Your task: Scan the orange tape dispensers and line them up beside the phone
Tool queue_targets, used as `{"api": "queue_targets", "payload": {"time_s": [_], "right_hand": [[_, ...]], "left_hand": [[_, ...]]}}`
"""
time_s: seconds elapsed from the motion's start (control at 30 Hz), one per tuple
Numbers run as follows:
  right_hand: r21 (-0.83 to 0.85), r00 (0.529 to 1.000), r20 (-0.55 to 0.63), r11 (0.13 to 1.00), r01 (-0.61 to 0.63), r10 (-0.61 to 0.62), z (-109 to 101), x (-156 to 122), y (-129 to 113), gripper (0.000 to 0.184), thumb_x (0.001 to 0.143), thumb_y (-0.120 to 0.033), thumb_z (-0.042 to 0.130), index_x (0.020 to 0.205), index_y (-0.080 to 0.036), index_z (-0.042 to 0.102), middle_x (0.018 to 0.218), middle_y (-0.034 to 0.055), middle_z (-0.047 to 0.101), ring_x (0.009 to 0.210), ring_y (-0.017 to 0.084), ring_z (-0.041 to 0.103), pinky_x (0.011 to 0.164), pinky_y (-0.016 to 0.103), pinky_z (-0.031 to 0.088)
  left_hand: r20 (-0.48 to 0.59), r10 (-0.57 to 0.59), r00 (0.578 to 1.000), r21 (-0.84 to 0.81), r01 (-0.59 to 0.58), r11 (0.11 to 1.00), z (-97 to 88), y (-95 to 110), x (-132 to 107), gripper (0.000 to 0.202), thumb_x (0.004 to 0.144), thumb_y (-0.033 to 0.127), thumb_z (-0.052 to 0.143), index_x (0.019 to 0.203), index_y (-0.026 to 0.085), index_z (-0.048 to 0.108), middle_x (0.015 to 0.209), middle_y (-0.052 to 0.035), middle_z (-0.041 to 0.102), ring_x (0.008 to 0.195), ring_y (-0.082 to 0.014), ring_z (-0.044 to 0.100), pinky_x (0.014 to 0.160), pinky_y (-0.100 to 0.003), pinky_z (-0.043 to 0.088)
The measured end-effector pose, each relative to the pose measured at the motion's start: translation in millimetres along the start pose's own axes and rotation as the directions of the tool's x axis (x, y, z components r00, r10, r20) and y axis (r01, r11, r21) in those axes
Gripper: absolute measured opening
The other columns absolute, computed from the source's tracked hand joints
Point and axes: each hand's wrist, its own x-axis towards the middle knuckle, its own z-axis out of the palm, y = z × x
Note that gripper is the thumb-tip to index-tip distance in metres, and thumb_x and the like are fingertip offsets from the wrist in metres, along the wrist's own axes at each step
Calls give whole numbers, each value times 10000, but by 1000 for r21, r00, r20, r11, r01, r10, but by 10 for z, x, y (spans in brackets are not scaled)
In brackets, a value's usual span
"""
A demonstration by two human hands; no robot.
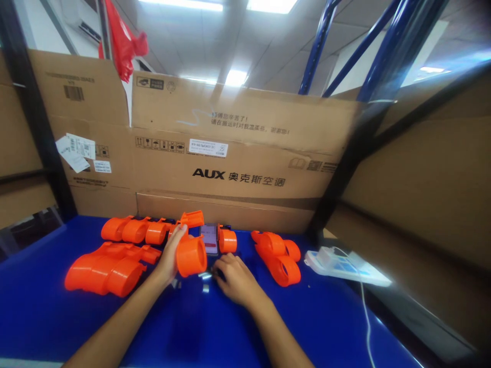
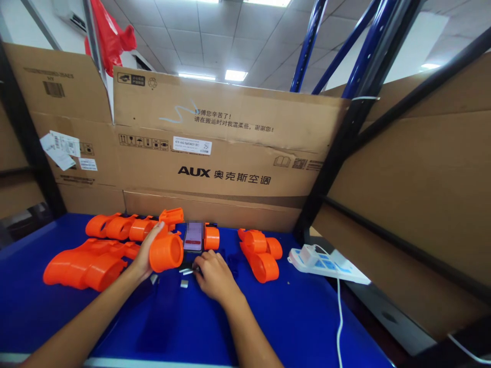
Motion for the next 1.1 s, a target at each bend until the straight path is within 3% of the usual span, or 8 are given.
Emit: {"api": "queue_targets", "payload": {"time_s": [0.17, 0.37, 0.6, 0.83, 0.97, 1.1], "right_hand": [[38, 1000, -9, 999, 8, -7, -36, -16, 29, 161, 903, -124, 541, 945, -231, 653, 986, 39, 670, 963, 193, 575, 833, 290, 379], [32, 1000, -23, 999, -5, 6, -25, -32, 18, 156, 899, -176, 582, 1029, -230, 649, 1061, 61, 648, 1016, 213, 553, 857, 318, 364], [80, 1000, -24, 997, 2, 0, -24, -25, 15, 132, 861, -116, 580, 906, -216, 654, 991, 50, 631, 966, 200, 551, 835, 316, 367], [252, 997, -72, 966, 47, -29, -62, -28, -19, 164, 763, -59, 589, 819, -211, 609, 936, 24, 636, 933, 189, 557, 850, 297, 396], [329, 997, -79, 944, 1, 26, -64, -11, -19, 164, 770, -55, 568, 800, -214, 591, 853, 4, 656, 839, 171, 587, 771, 261, 413], [426, 994, -66, 904, -46, 82, -69, -10, -23, 102, 881, -140, 531, 870, -224, 589, 798, -10, 672, 717, 148, 607, 646, 230, 403]], "left_hand": [[10, 46, 999, 83, -46, 996, -58, -44, 43, 395, 704, 480, 802, 851, 202, 562, 695, 41, 627, 551, -123, 591, 585, -249, 497], [36, 49, 998, 124, -53, 991, -50, -52, 16, 394, 728, 495, 783, 876, 205, 562, 730, 37, 622, 564, -114, 570, 608, -247, 491], [44, 51, 998, 137, -57, 989, -40, -49, 2, 389, 730, 490, 781, 866, 208, 552, 727, 37, 615, 546, -106, 545, 600, -239, 479], [52, 72, 996, 153, -79, 985, -35, -39, -2, 390, 735, 498, 771, 893, 210, 561, 717, 39, 601, 538, -107, 539, 583, -236, 471], [55, 55, 997, 158, -63, 985, -34, -34, -3, 398, 732, 502, 774, 907, 212, 564, 727, 34, 604, 541, -103, 531, 576, -230, 462], [31, 53, 998, 182, -58, 982, -50, -50, 17, 404, 723, 514, 776, 889, 213, 563, 737, 32, 611, 536, -99, 524, 573, -231, 460]]}}
